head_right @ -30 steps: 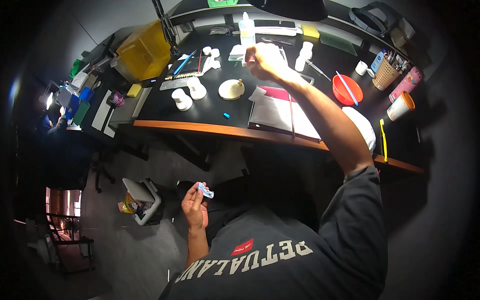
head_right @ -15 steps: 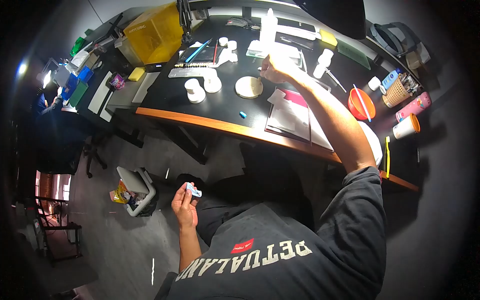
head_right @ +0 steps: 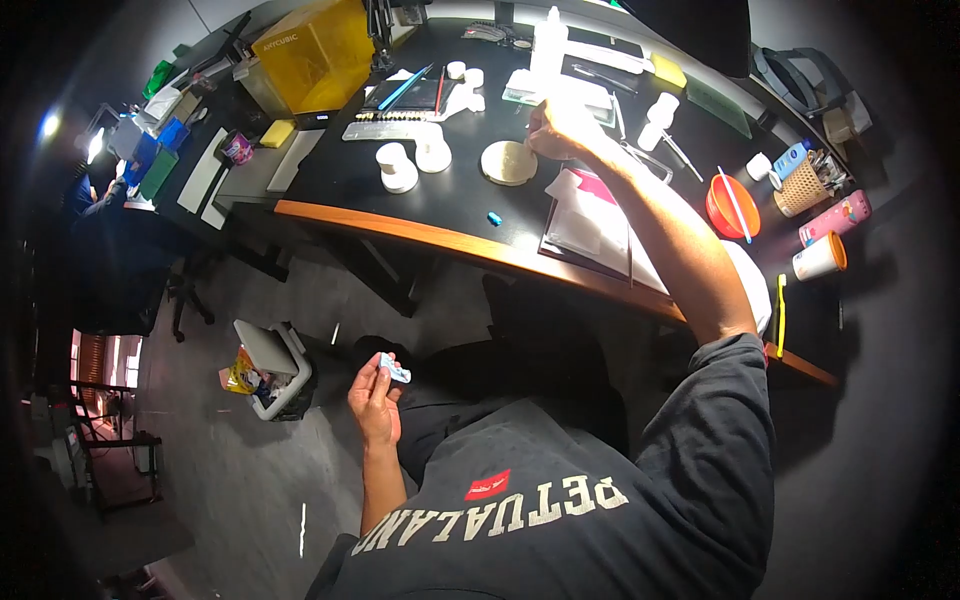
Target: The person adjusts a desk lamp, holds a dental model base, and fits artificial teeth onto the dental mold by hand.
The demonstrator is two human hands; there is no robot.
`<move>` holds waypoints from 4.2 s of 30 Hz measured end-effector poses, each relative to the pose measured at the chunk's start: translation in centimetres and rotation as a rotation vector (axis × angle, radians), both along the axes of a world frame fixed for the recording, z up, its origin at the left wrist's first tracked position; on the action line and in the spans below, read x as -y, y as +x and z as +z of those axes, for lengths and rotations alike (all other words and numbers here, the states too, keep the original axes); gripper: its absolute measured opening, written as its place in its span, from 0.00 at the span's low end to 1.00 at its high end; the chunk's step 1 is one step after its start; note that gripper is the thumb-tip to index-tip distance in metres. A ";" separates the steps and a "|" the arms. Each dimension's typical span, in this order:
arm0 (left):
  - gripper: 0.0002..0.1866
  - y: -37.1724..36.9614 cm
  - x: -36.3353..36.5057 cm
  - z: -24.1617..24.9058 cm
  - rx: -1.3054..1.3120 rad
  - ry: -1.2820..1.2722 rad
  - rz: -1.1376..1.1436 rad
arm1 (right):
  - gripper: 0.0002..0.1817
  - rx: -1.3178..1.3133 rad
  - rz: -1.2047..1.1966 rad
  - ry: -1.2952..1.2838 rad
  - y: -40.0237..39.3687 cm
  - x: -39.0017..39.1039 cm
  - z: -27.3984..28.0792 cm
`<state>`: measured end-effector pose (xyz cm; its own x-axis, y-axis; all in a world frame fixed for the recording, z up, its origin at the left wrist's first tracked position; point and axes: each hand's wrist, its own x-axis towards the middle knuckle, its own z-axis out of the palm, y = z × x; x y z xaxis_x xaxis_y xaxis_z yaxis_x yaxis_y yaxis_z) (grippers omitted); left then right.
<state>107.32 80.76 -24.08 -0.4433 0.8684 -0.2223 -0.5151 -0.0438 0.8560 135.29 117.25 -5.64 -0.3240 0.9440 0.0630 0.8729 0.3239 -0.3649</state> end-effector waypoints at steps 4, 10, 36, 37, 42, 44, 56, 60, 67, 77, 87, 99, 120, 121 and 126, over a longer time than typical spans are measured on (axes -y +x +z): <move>0.14 -0.3 0.2 -0.1 0.000 0.004 0.014 | 0.11 -0.021 -0.021 0.019 0.0 0.9 0.9; 0.15 -0.4 0.6 0.5 -0.026 0.009 0.020 | 0.11 -0.083 0.058 0.114 1.4 0.6 1.0; 0.17 13.2 -22.4 18.2 -0.450 0.361 -0.458 | 0.13 -0.800 0.007 0.195 11.9 5.5 2.7; 0.17 13.8 -25.0 18.2 -0.462 0.370 -0.487 | 0.11 -0.806 -0.036 0.283 11.6 5.2 2.2; 0.17 16.7 -35.4 19.6 -0.234 0.446 -0.727 | 0.07 -0.994 -0.093 0.183 11.6 4.7 1.8; 0.17 17.4 -38.1 19.4 -0.209 0.485 -0.788 | 0.07 -1.002 -0.085 0.186 11.9 4.6 1.4; 0.15 18.4 -37.3 18.2 -0.082 0.525 -0.974 | 0.08 -1.068 -0.207 0.274 9.7 6.0 2.0; 0.16 18.2 -37.2 17.3 -0.079 0.545 -1.017 | 0.07 -1.112 -0.186 0.192 9.2 6.2 1.5; 0.17 18.8 -36.7 17.4 -0.112 0.509 -0.949 | 0.07 -1.192 -0.208 0.101 8.8 6.4 1.4; 0.17 18.9 -36.9 17.3 -0.162 0.515 -0.957 | 0.07 -1.146 -0.202 0.144 8.6 6.2 0.4; 0.17 18.9 -37.0 17.2 -0.224 0.551 -0.952 | 0.07 -1.088 -0.229 0.096 8.9 6.2 0.2; 0.19 18.9 -37.1 16.9 -0.227 0.494 -0.961 | 0.07 -1.161 -0.244 -0.045 9.4 6.3 1.0; 0.21 18.9 -37.4 16.6 -0.262 0.522 -1.003 | 0.06 -1.114 -0.243 0.024 9.2 6.0 0.2; 0.21 18.9 -37.4 16.5 -0.267 0.526 -1.007 | 0.06 -1.090 -0.242 0.032 9.2 6.1 0.2; 0.20 18.9 -37.3 16.6 -0.254 0.505 -1.009 | 0.06 -1.113 -0.265 0.065 9.4 6.1 0.2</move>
